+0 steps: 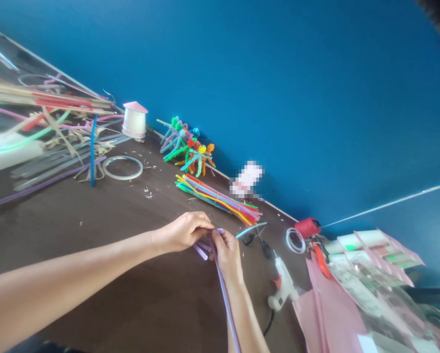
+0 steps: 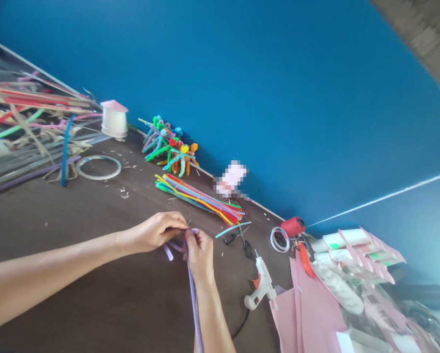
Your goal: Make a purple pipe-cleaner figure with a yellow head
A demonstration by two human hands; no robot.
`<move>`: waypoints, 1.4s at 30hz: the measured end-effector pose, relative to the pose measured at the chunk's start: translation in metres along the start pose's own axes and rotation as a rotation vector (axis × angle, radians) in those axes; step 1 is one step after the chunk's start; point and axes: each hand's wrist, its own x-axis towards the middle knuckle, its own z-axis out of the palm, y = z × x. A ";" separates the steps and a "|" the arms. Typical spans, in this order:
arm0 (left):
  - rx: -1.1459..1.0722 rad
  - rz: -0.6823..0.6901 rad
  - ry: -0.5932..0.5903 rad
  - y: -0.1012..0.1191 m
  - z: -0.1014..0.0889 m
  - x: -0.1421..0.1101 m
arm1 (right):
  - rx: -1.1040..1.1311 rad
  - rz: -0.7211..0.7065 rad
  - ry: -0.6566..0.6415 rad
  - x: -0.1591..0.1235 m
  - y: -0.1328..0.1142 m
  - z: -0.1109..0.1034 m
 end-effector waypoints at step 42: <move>0.130 -0.191 0.041 0.002 -0.008 0.000 | 0.100 -0.006 -0.120 0.000 0.003 0.000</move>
